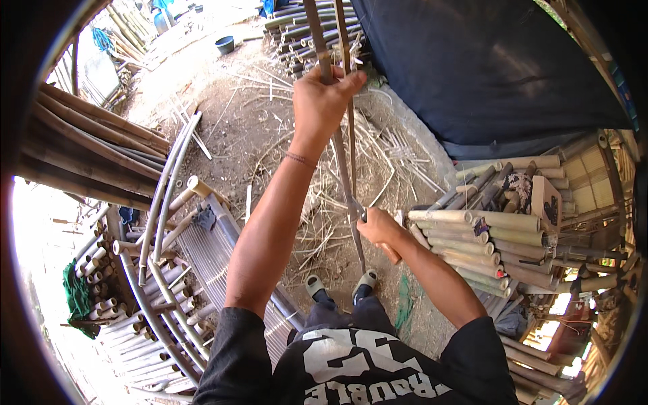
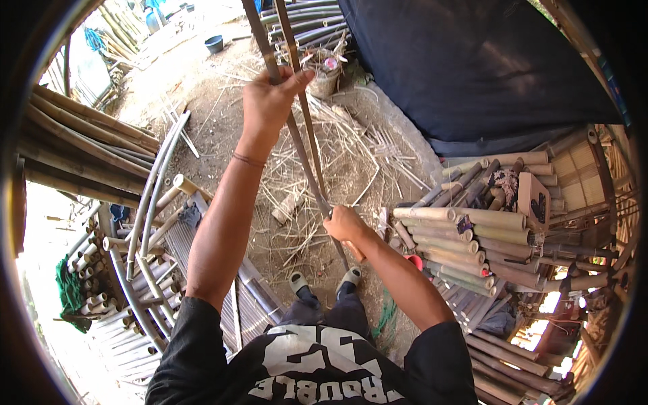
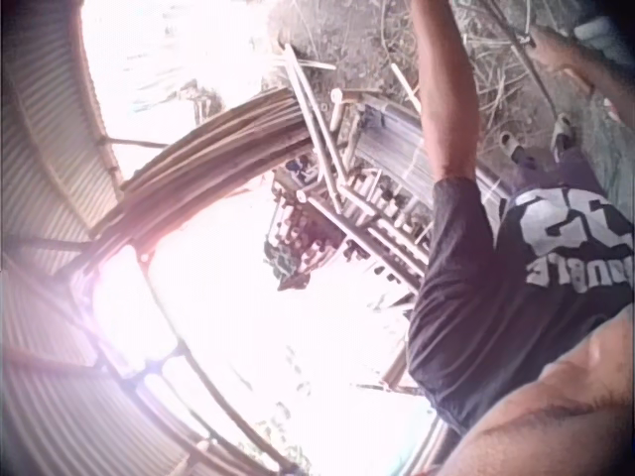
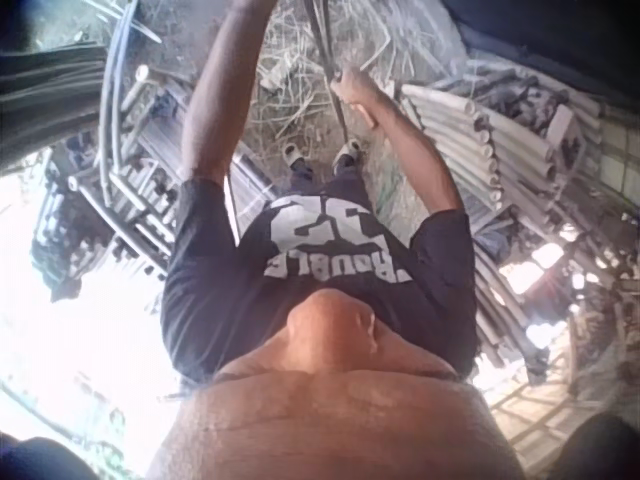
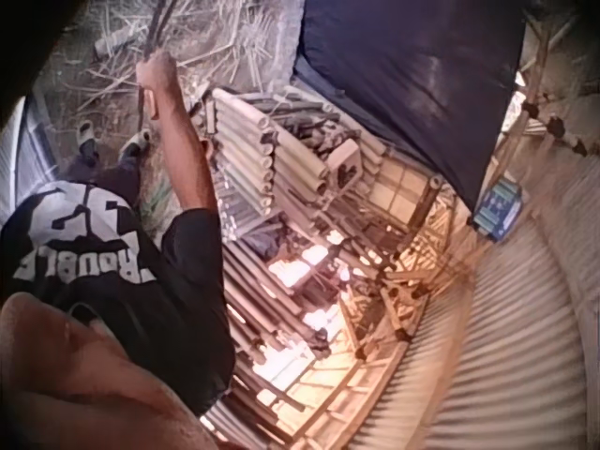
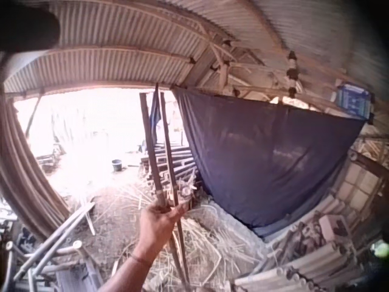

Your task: The person uses a large knife to split long bamboo poles into thin strips. They hold the bamboo against a wooden workbench and strike it with the knife to separate the material. The person repeatedly splits the bamboo and arranges the resulting strips on the workbench.

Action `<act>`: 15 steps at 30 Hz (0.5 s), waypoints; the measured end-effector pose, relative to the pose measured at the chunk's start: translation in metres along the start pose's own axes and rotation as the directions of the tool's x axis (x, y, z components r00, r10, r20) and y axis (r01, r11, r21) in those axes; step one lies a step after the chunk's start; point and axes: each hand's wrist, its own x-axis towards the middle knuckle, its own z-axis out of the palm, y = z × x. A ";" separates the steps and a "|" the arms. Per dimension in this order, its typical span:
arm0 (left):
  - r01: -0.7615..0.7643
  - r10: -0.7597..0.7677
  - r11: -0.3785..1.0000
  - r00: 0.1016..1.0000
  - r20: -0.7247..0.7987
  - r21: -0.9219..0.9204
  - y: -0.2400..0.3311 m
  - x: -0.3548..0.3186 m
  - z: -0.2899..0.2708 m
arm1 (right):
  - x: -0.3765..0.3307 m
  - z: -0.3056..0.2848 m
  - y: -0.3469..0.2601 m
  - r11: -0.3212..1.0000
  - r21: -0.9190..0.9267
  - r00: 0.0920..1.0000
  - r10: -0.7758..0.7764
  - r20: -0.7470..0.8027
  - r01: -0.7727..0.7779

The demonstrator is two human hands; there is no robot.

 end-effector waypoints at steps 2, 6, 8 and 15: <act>0.020 -0.038 0.984 0.994 0.101 0.177 -0.033 -0.023 0.001 | -0.003 -0.007 -0.004 0.996 -0.044 0.997 0.078 0.011 -0.077; 0.195 -0.196 0.977 0.981 0.007 0.085 -0.110 -0.077 0.018 | 0.001 -0.011 0.005 0.990 -0.143 0.997 -0.011 -0.077 0.000; 0.203 -0.202 0.979 0.979 -0.036 0.026 -0.122 -0.084 0.029 | 0.003 -0.010 0.009 0.985 -0.172 0.994 -0.032 -0.108 0.013; 0.240 -0.251 0.960 0.966 -0.063 -0.148 -0.132 -0.082 0.047 | 0.007 -0.015 0.014 0.971 -0.223 0.995 -0.092 -0.032 0.083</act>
